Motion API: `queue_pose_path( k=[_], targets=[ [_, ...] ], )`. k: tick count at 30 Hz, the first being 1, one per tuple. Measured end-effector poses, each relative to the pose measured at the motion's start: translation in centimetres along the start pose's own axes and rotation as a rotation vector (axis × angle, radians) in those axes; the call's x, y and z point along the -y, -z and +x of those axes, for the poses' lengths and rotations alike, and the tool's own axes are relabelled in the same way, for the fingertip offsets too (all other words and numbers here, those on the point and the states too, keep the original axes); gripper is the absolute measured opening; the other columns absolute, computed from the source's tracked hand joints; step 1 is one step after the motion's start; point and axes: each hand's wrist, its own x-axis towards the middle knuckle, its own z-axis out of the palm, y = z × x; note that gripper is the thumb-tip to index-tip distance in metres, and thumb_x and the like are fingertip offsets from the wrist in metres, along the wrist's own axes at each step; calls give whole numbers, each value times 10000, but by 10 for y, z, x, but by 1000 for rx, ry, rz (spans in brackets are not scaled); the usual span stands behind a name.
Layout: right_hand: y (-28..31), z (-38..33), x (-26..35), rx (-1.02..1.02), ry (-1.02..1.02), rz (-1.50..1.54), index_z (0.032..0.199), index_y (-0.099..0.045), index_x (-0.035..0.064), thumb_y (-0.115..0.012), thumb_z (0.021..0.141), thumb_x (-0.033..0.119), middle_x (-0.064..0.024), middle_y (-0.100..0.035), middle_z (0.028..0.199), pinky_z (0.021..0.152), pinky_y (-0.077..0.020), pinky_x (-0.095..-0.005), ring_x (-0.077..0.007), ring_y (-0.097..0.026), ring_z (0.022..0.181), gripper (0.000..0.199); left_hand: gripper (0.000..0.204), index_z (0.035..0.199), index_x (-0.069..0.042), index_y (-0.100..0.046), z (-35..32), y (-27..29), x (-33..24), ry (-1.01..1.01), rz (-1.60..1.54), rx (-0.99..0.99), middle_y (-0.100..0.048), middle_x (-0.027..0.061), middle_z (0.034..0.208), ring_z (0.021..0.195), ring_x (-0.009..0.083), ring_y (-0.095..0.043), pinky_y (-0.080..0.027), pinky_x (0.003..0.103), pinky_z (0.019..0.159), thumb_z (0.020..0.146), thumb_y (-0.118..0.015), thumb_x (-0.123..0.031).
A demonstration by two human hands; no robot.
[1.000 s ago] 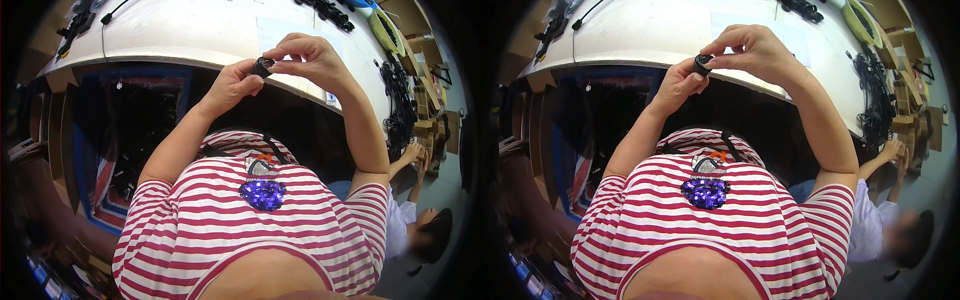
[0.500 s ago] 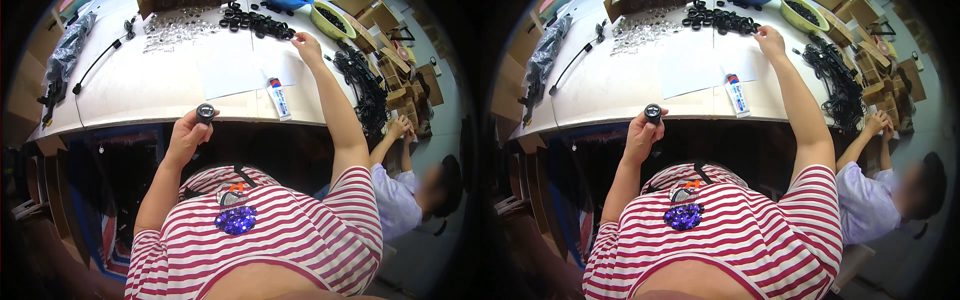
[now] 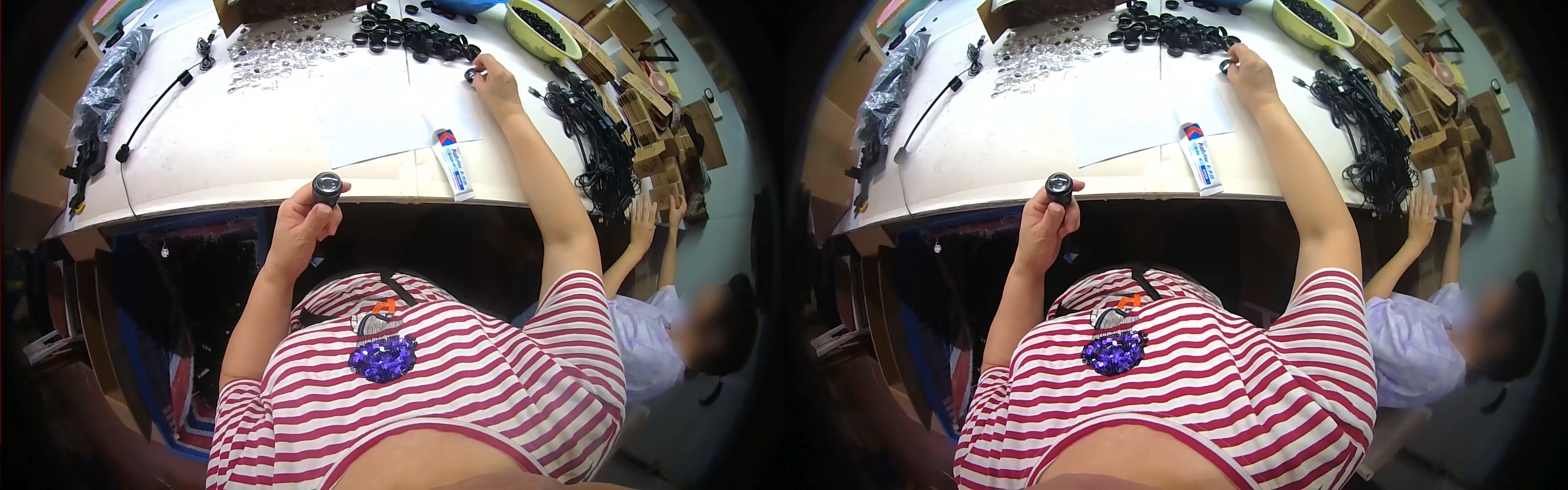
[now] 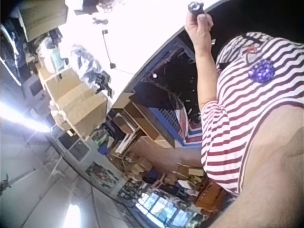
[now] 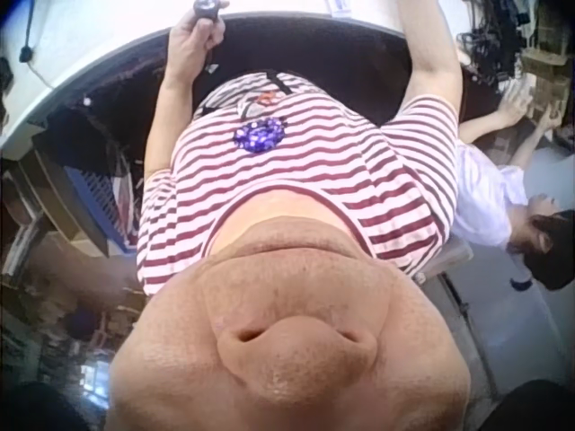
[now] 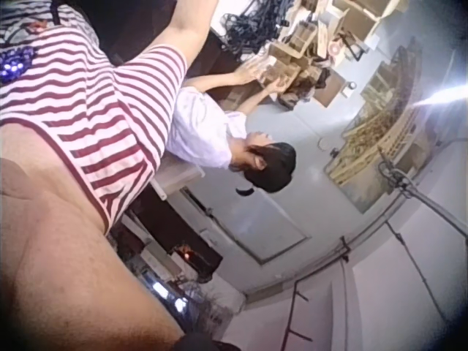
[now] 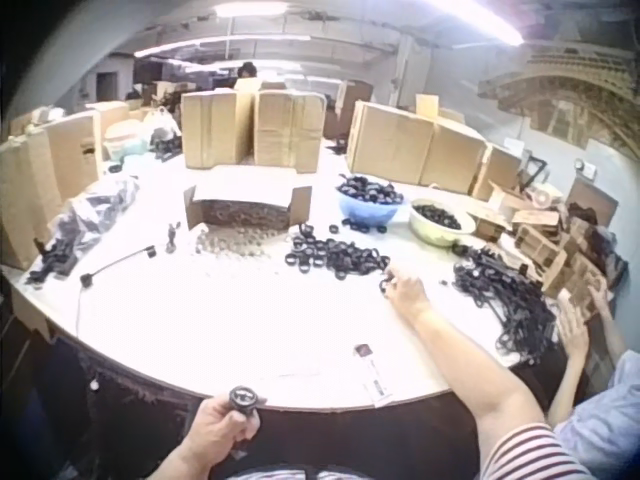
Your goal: The person assembles small electronic components at a workbench. They repeatedly pick up a black cylindrical device, apply glue from a tube into its opening, insert a small white component, and attach a black cap. The process is repeated for multiple units.
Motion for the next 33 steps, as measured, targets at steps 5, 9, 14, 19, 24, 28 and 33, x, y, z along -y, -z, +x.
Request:
queue_pose_path(
  k=[5, 9, 14, 19, 24, 28, 33],
  targets=[
    [22, -30, 1, 6, 168, -115, 908, -575, 51, -546, 739, 3, -123, -593, 911, 719, -497, -369, -310, -597, 791, 178, 468, 1096, 5, -520, 3, -3, 6, 2, -27, 17, -428, -24, 606, 528, 49, -350, -282, 191, 497, 857, -558, -394],
    [41, -55, 0, 87, 140, -152, 947, -563, 49, -532, 735, -24, -124, -586, 949, 719, -499, -363, -316, -592, 810, 227, 415, 1089, -9, -546, 3, -7, 10, 16, -76, -3, -445, -22, 608, 532, 44, -348, -271, 183, 492, 855, -573, -352],
    [58, -77, 8, 146, 150, -84, 999, -553, 42, -498, 736, -52, -135, -578, 1019, 783, -480, -358, -320, -575, 901, 285, 462, 1096, 7, -520, 3, -10, 10, 22, -44, 31, -433, -19, 613, 531, 52, -354, -286, 193, 500, 857, -561, -387],
    [68, -75, 18, 170, 11, -17, 1114, -540, 59, -525, 748, 21, -133, -569, 1079, 877, -434, -345, -277, -553, 1001, 369, 420, 1087, 10, -530, -1, -10, 11, 18, -3, 54, -436, -19, 618, 530, 51, -355, -282, 190, 493, 864, -560, -344],
    [47, -63, -5, 275, -71, -48, 1073, -597, 78, -598, 787, 234, -142, -584, 1049, 859, -431, -339, -293, -561, 953, 326, 327, 1098, 10, -539, -5, -22, -2, 56, 69, 90, -460, -20, 639, 537, 40, -360, -282, 174, 488, 861, -522, -215],
    [65, -66, 23, 220, -75, 1, 1061, -608, 58, -636, 789, 221, -95, -628, 950, 775, -443, -283, -171, -585, 856, 318, 287, 1093, 6, -559, -7, -22, 0, 58, 129, 107, -494, -18, 653, 568, 44, -407, -324, 176, 523, 840, -504, -117],
    [93, -94, 160, 423, 105, 623, 1057, -600, 23, -638, 787, 92, -78, -624, 986, 781, -430, -249, -137, -574, 890, 281, 245, 1052, -29, -588, -9, -23, 5, 86, 150, 93, -504, -20, 648, 582, 44, -430, -341, 186, 538, 832, -519, -113]
  ],
)
